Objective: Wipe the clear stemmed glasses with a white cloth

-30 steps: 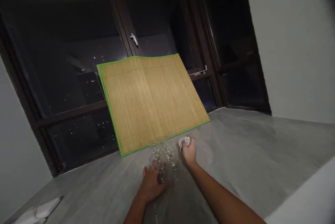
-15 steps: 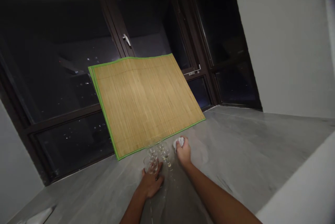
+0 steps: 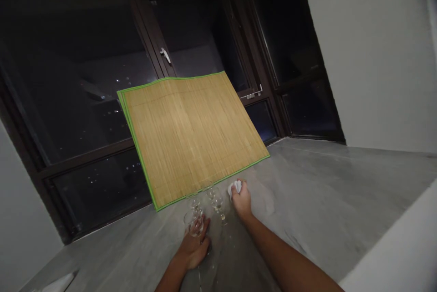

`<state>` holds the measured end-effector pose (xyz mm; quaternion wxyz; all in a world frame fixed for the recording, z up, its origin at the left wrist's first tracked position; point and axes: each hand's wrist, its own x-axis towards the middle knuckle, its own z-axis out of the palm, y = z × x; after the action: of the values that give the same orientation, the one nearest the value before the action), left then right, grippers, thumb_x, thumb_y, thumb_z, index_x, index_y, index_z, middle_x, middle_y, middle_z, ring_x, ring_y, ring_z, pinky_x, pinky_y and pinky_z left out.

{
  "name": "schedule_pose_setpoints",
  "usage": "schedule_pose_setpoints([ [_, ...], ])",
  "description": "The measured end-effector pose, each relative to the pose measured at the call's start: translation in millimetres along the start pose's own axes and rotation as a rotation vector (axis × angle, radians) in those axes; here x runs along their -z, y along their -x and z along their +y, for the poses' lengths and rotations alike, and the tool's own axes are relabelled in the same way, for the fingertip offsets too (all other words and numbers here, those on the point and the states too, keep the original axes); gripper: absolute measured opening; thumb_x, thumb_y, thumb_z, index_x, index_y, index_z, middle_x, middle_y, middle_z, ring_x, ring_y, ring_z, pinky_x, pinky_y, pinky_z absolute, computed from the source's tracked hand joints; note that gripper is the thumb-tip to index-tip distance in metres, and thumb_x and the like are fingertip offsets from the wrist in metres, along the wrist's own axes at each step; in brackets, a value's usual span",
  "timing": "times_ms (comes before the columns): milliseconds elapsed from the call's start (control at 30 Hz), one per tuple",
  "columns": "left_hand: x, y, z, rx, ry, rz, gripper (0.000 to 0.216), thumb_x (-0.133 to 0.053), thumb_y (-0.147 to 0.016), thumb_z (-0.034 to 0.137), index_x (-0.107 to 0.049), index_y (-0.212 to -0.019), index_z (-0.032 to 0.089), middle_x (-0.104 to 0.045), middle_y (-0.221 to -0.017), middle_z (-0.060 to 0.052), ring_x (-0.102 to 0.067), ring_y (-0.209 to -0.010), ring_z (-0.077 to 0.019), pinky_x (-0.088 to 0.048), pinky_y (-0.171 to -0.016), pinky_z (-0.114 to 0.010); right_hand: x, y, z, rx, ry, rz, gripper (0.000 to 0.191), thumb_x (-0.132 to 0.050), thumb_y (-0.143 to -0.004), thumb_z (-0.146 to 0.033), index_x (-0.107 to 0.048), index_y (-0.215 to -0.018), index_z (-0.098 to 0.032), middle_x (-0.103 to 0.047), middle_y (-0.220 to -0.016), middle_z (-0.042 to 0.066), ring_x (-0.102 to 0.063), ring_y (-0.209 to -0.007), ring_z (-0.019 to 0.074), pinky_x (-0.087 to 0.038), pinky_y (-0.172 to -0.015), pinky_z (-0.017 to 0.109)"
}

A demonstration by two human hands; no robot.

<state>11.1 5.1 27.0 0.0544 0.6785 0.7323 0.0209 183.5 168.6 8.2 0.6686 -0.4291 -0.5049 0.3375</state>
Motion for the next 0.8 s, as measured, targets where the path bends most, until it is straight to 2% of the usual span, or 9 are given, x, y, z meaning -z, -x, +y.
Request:
schedule_pose_setpoints([
  [233,2,35,-8,-0.067,-0.005,-0.005,0.065,-0.038,-0.09,0.034,-0.027,-0.153,0.025,-0.012,-0.163,0.001,-0.006,-0.151,-0.0239,-0.007,-0.123,-0.044,0,0,-2,-0.014,0.008,-0.002,0.044,-0.048,-0.081,-0.038,-0.056,-0.119,-0.017,-0.07,-0.085,0.007,-0.066,-0.078,0.025,-0.048,-0.071,0.031],
  [367,-1,45,-12,-0.074,-0.01,-0.032,0.069,-0.041,-0.088,0.03,-0.023,-0.154,0.029,-0.009,-0.163,0.005,0.0,-0.151,-0.023,-0.005,-0.124,-0.045,-1,0,-1,-0.019,0.017,-0.011,0.044,-0.049,-0.081,-0.036,-0.056,-0.119,-0.016,-0.071,-0.087,0.008,-0.066,-0.08,0.0244,-0.048,-0.072,0.03],
  [633,5,31,-17,-0.09,-0.056,-0.028,0.062,-0.041,-0.093,0.046,-0.026,-0.152,0.035,-0.011,-0.163,0.001,-0.005,-0.151,-0.0308,0.003,-0.118,-0.062,-2,0,1,0.0,0.026,-0.038,0.044,-0.047,-0.082,-0.037,-0.054,-0.12,-0.016,-0.071,-0.087,0.009,-0.067,-0.08,0.0254,-0.049,-0.071,0.031],
  [800,7,16,-13,-0.118,-0.034,-0.037,0.064,-0.039,-0.093,0.052,-0.026,-0.153,0.033,-0.01,-0.164,0.001,-0.003,-0.151,-0.0288,-0.002,-0.121,-0.057,-3,0,2,0.024,0.035,-0.048,0.043,-0.046,-0.082,-0.036,-0.054,-0.119,-0.016,-0.071,-0.09,0.01,-0.067,-0.082,0.0245,-0.049,-0.072,0.03],
])
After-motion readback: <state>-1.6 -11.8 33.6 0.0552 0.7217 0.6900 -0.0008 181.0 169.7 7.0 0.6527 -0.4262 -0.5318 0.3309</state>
